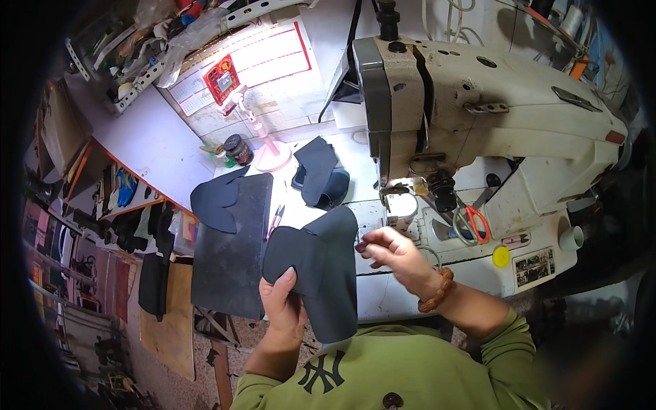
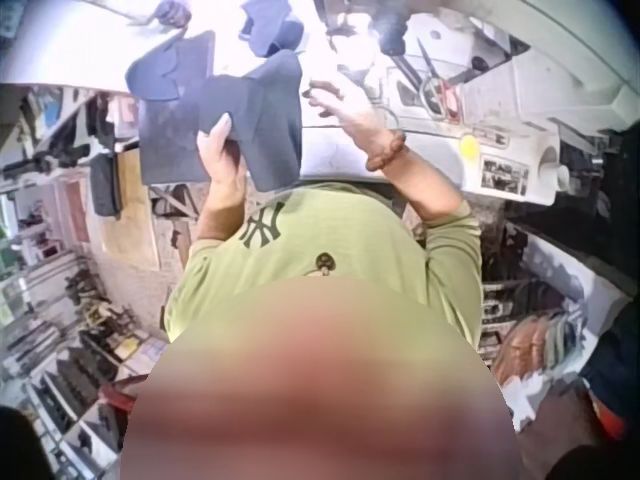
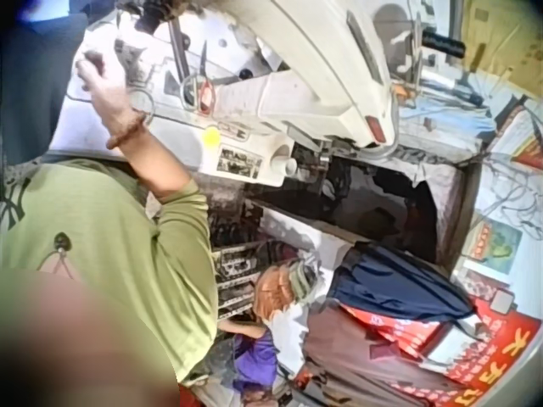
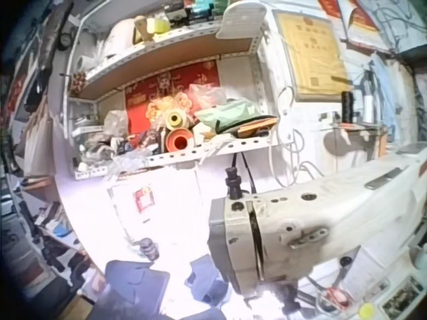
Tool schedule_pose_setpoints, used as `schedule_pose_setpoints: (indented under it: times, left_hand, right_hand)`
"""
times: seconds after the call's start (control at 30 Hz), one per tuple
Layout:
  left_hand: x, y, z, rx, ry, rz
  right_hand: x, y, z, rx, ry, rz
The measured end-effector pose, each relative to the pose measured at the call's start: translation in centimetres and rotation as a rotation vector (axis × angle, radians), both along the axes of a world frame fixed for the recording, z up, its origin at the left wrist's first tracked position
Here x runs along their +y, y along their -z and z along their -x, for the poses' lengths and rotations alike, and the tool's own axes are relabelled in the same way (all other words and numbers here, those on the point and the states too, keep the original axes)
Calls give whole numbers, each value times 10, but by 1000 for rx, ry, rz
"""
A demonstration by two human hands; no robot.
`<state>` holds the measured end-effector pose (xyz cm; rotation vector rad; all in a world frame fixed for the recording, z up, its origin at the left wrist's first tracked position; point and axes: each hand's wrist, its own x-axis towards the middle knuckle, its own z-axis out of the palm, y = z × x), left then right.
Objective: The person uses shears to cut a black leather piece on a worktable, then marks the edge with chalk and continues trimming. The person then positions the cut leather under a sewing machine and begins stitching.
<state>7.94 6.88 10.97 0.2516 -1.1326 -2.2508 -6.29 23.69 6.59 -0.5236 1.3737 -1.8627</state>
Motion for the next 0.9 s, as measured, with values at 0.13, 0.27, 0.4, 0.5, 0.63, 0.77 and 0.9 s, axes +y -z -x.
schedule_pose_setpoints:
  times: [0.13,0.27,0.4,0.5,0.63,0.77,0.9]
  left_hand:
    - [2,-1,0,4,-5,-22]
    - [2,1,0,-26,-42,-1]
    - [-2,4,4,-30,-9,-67]
    - [-5,5,5,-49,34,-135]
    - [-4,9,7,-98,-75,35]
    - [0,16,16,-143,-58,288]
    - [10,21,31,-158,-4,315]
  right_hand:
    - [-10,7,-17,-10,-58,-41]
    - [-9,13,-19,-241,4,106]
    - [-8,12,-17,-90,0,161]
    - [-9,5,-16,-5,-39,117]
    - [2,-18,-4,309,193,106]
    - [23,-43,24,578,261,-186]
    - [32,-47,53,699,248,-428]
